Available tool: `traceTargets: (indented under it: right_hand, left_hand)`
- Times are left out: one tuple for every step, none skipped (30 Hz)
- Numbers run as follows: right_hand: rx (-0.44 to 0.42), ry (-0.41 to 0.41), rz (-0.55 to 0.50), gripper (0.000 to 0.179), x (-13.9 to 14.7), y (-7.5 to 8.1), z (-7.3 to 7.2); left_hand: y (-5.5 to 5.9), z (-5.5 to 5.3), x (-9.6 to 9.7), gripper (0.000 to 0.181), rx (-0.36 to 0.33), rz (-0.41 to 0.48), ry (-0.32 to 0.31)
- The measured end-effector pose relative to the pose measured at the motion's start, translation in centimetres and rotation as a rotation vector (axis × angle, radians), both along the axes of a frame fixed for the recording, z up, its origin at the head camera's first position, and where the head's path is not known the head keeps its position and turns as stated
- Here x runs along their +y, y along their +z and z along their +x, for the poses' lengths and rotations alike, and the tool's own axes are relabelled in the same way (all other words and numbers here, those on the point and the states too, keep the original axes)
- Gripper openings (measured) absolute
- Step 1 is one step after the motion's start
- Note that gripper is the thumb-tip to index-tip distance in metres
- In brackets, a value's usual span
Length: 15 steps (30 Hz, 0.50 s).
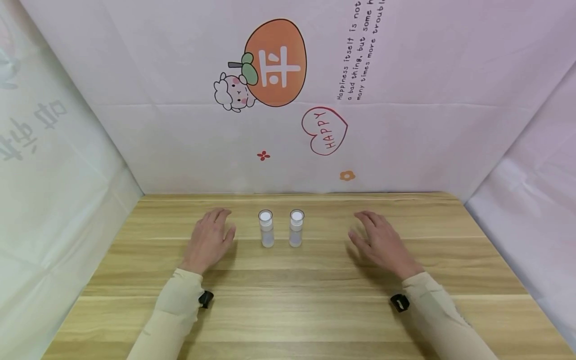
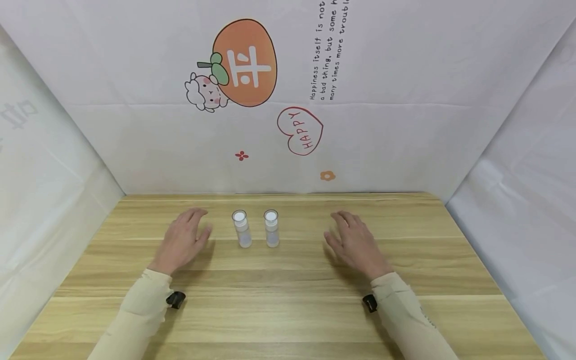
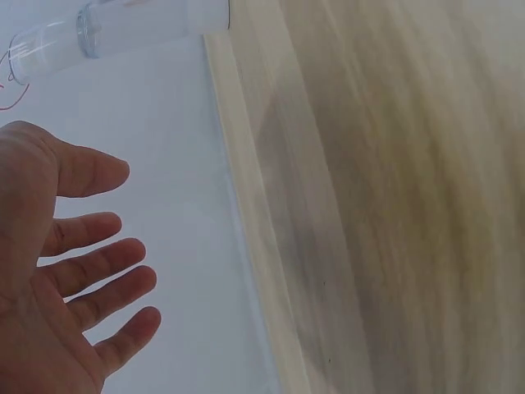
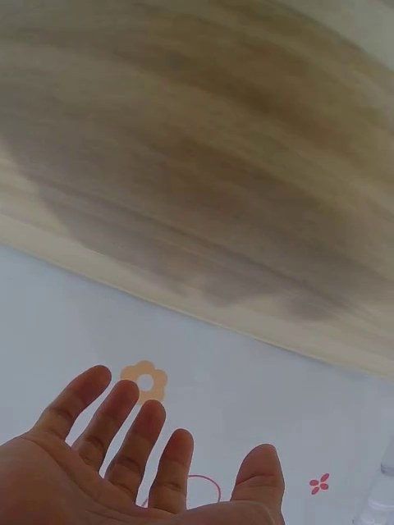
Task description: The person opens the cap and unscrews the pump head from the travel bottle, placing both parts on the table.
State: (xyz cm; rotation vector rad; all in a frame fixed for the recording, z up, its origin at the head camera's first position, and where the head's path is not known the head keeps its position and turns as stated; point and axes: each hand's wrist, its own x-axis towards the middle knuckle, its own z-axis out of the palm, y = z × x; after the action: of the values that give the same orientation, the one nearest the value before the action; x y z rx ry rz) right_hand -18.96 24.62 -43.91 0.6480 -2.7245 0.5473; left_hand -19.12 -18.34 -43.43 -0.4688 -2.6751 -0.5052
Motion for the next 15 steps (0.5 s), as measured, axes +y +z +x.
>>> traceTargets:
  right_hand:
    - [-0.005, -0.001, -0.003, 0.051, -0.1, 0.0, 0.1]
    - [-0.006, -0.001, -0.007, 0.051, -0.1, 0.0, 0.1]
    - [-0.007, 0.000, -0.012, 0.050, -0.2, 0.0, 0.2]
    - [-0.004, 0.001, -0.015, 0.049, -0.3, 0.0, 0.2]
    - [0.000, 0.003, -0.018, 0.047, -0.3, 0.0, 0.3]
    - [0.003, 0.005, -0.019, 0.046, -0.4, 0.0, 0.3]
    - [0.004, 0.008, -0.022, 0.045, -0.5, 0.0, 0.4]
    - [0.004, 0.011, -0.025, 0.045, -0.5, 0.0, 0.4]
    - [0.001, 0.014, -0.026, 0.044, -0.6, 0.0, 0.5]
    - [-0.002, 0.017, -0.026, 0.044, -0.7, -0.1, 0.5]
    - [-0.007, 0.020, -0.026, 0.043, -0.8, -0.1, 0.6]
    - [-0.012, 0.022, -0.028, 0.043, -0.9, -0.1, 0.6]
    - [-0.016, 0.025, -0.030, 0.043, -1.0, -0.1, 0.6]
    - [-0.018, 0.028, -0.032, 0.044, -1.0, -0.2, 0.7]
    - [-0.019, 0.032, -0.033, 0.044, -1.1, -0.2, 0.7]
  left_hand:
    - [-0.1, 0.0, 0.1, 0.043, -0.008, 0.009, -0.001]
    - [-0.1, 0.0, 0.1, 0.043, -0.018, 0.019, -0.003]
    - [-0.2, 0.0, 0.2, 0.042, -0.029, 0.029, -0.005]
    - [-0.3, 0.0, 0.3, 0.043, -0.040, 0.040, -0.008]
    - [-0.3, 0.0, 0.3, 0.043, -0.051, 0.051, -0.010]
    - [-0.3, 0.0, 0.4, 0.042, -0.061, 0.065, -0.012]
    - [-0.3, 0.0, 0.5, 0.042, -0.073, 0.079, -0.015]
    - [-0.3, 0.1, 0.7, 0.042, -0.084, 0.094, -0.017]
    - [-0.3, 0.1, 0.8, 0.042, -0.095, 0.107, -0.018]
    - [-0.3, 0.1, 0.9, 0.042, -0.107, 0.122, -0.020]
    - [-0.3, 0.2, 1.0, 0.042, -0.121, 0.138, -0.022]
    - [-0.4, 0.2, 1.2, 0.043, -0.134, 0.153, -0.024]
    - [-0.4, 0.2, 1.3, 0.043, -0.150, 0.169, -0.025]
    - [-0.4, 0.2, 1.4, 0.043, -0.166, 0.184, -0.027]
    - [-0.5, 0.2, 1.5, 0.044, -0.179, 0.198, -0.029]
